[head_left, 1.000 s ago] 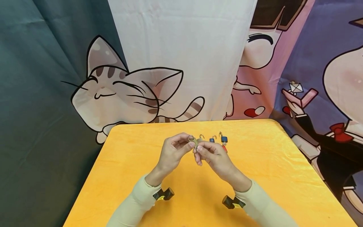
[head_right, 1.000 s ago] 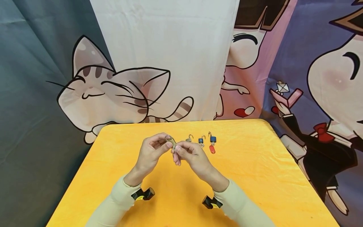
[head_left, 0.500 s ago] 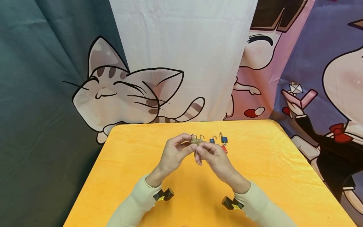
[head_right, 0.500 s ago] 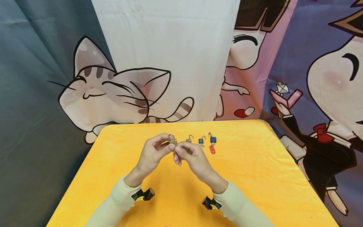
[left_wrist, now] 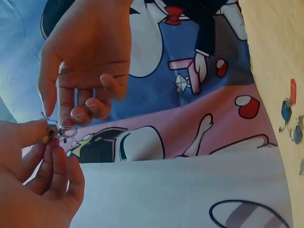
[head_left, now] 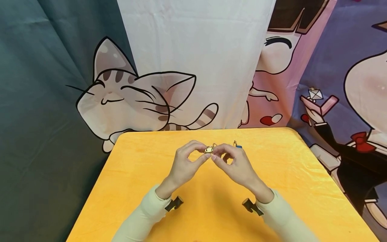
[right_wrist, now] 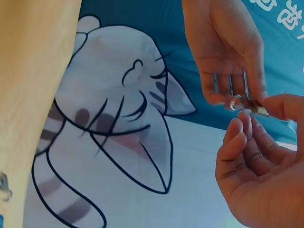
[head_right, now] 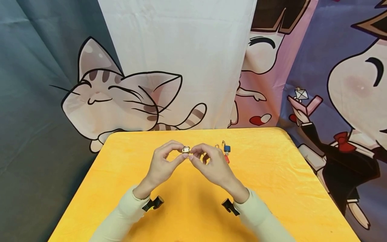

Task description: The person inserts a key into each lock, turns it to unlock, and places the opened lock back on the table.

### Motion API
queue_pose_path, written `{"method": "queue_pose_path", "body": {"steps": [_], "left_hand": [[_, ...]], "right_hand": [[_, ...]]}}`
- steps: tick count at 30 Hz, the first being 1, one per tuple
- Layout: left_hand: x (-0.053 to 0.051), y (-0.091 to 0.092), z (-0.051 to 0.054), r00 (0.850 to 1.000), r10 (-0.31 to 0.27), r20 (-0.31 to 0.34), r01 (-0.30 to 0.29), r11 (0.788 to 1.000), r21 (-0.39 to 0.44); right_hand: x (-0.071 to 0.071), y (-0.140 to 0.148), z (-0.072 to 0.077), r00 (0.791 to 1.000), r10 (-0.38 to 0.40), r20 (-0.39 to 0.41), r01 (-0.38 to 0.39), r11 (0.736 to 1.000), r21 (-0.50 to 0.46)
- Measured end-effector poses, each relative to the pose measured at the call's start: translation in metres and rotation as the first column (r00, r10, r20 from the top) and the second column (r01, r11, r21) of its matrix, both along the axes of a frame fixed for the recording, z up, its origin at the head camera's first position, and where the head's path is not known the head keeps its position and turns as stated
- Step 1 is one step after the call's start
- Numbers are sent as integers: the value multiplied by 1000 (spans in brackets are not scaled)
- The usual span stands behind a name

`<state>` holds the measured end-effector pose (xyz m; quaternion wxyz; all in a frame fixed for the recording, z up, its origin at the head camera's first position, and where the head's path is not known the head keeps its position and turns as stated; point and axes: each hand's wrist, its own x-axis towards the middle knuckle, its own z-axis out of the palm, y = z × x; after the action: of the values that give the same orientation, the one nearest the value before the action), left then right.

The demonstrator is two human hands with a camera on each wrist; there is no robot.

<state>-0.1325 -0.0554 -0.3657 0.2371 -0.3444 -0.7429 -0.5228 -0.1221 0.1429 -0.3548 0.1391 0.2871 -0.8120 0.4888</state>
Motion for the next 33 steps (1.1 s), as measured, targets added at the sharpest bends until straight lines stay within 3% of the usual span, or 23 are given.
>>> {"method": "queue_pose_path", "body": {"steps": [3, 7, 10, 17, 22, 28, 33], "left_hand": [[-4, -1, -2, 990, 46, -134, -53, 997, -51], [-7, -1, -2, 955, 93, -283, -127, 987, -104], [-8, -2, -1, 918, 122, -378, -186, 972, -140], [-9, -3, 0, 808, 191, -557, -360, 909, -211], [-9, -3, -1, 758, 204, -619, -410, 887, -210], [-11, -2, -3, 731, 201, -652, -410, 893, -185], [-11, 0, -5, 691, 204, -693, -422, 893, -158]], "right_hand": [[-1, 3, 3, 994, -19, -104, 23, 999, 30], [-1, 5, 8, 978, -33, -204, 47, 997, 63], [-3, 5, 11, 965, -24, -262, 47, 996, 79], [-5, 3, 13, 933, 2, -359, 44, 992, 120], [-6, 3, 11, 927, 8, -374, 46, 990, 134], [-6, 2, 9, 924, -6, -381, 50, 993, 107], [-5, 2, 8, 934, -51, -354, 90, 991, 95]]}}
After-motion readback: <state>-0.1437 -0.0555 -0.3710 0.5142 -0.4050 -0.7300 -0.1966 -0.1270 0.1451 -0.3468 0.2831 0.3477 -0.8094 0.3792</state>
